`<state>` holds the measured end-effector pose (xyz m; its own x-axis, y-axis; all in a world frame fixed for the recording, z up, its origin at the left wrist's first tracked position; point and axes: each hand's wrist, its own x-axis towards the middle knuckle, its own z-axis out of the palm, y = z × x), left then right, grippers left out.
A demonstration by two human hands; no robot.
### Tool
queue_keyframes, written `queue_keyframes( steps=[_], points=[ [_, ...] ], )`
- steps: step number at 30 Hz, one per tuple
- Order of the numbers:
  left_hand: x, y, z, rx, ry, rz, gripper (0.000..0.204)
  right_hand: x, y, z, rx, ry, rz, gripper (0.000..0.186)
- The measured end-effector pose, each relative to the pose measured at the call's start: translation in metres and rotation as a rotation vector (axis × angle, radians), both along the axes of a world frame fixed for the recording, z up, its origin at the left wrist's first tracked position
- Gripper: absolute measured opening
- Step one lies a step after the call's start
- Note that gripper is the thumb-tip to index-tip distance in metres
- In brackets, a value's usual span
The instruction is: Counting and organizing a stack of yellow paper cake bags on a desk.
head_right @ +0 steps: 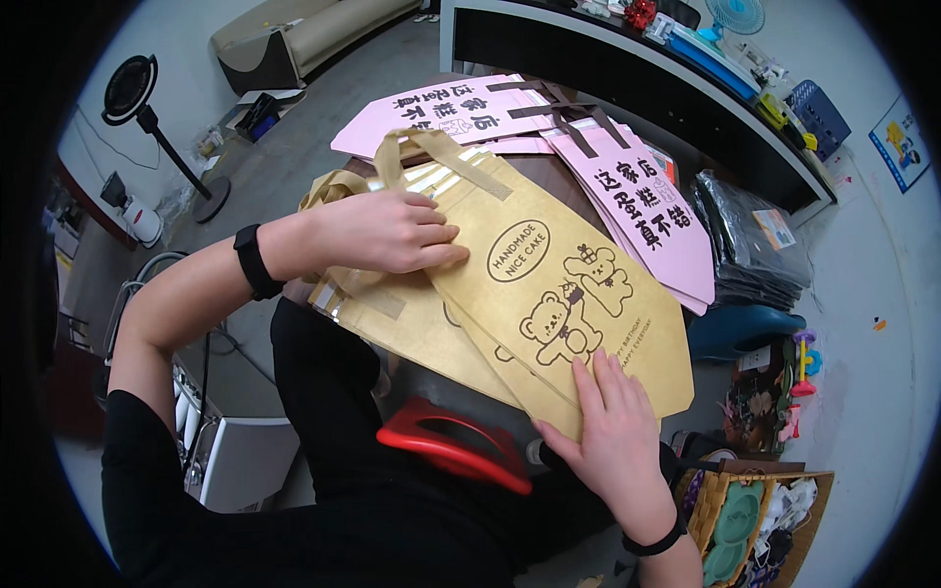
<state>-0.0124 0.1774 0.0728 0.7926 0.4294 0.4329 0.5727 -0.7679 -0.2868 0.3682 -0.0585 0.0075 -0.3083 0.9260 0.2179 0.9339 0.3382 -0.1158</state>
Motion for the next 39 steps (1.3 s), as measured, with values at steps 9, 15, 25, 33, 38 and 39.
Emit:
queue_keyframes(
  steps=[9, 15, 25, 33, 38, 39],
  points=[
    [-0.018, 0.015, 0.001, 0.028, -0.003, -0.035, 0.047, -0.011, -0.01, 0.026, 0.064, 0.07, -0.088, 0.085],
    [-0.075, -0.054, -0.033, 0.046, 0.021, -0.081, 0.047, 0.008, -0.008, 0.035, 0.321, -0.061, 0.003, 0.071],
    [-0.056, -0.124, -0.068, 0.056, 0.071, -0.098, 0.054, 0.022, 0.006, -0.017, 0.182, -0.061, 0.089, 0.089],
    [-0.071, -0.091, -0.085, 0.083, 0.035, -0.207, 0.049, 0.018, 0.008, -0.034, 0.274, -0.086, 0.119, 0.09],
    [-0.072, -0.09, -0.087, -0.009, -0.059, -0.246, 0.065, 0.016, 0.006, -0.04, 0.318, -0.063, 0.114, 0.082],
    [-0.071, -0.093, -0.086, -0.011, -0.064, -0.255, 0.065, 0.016, 0.007, -0.039, 0.313, -0.032, 0.127, 0.082]
  ],
)
